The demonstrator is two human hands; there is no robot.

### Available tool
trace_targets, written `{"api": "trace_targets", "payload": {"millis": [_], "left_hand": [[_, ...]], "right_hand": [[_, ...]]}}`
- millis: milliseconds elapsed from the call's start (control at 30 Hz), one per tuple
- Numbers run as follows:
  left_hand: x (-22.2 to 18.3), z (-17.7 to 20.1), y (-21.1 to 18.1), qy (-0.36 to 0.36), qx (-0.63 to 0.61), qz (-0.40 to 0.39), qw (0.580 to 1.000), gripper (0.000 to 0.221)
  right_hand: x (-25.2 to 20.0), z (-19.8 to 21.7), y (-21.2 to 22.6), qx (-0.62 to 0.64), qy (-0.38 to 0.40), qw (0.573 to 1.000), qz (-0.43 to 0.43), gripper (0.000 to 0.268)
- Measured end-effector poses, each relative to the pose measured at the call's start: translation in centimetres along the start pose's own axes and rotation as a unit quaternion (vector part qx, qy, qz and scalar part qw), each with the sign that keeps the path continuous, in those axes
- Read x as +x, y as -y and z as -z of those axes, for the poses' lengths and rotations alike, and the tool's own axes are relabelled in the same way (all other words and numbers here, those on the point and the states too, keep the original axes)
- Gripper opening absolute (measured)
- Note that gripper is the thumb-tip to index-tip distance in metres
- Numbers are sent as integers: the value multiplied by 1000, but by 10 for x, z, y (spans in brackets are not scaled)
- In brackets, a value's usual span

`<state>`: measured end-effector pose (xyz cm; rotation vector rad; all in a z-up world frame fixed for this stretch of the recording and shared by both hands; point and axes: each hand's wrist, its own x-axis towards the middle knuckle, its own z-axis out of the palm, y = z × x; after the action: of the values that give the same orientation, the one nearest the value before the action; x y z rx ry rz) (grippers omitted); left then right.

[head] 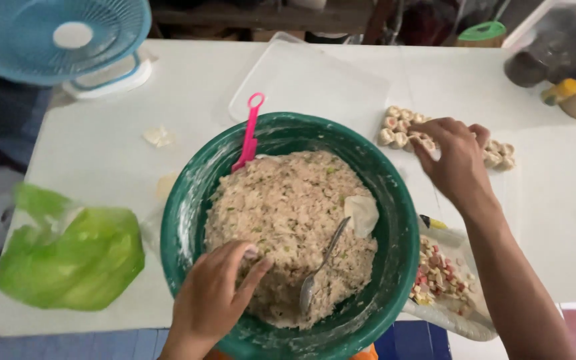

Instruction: The person is preparing dumplings by scooping meat filling into dough wrappers and folding them into shape.

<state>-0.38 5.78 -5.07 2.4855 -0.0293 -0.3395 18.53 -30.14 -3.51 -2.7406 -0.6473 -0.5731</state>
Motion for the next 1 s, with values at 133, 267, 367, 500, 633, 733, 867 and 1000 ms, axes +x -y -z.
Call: {"api": "trace_targets", "payload": {"millis": [133,267,367,500,633,733,867,1000], "left_hand": [[-8,-1,-3,-89,14,-76,993,61],[-16,-3,-2,-148,55,-130,979,50],[-16,-6,1,-180,80,-150,969,49],[-18,-8,1,-211,104,-170,957,46],[-20,-6,-2,-229,116,-178,950,46],[-26,3,-18,-199,-87,-165,962,35],[-31,-3,-38,-28,-417,-127,900,54],[-9,-53,-21,237,-852,-57,464,83]], "right_hand": [[-1,15,68,-1,23,984,174,13],[-18,-12,75,-51,211,947,237,41],[-20,-17,67,-44,234,943,231,33],[-24,-6,64,-47,199,946,252,20],[-23,20,64,-5,281,939,200,30],[-22,37,62,117,344,921,142,33],[-22,63,90,156,246,954,72,18],[-36,75,152,206,111,949,211,11]]}}
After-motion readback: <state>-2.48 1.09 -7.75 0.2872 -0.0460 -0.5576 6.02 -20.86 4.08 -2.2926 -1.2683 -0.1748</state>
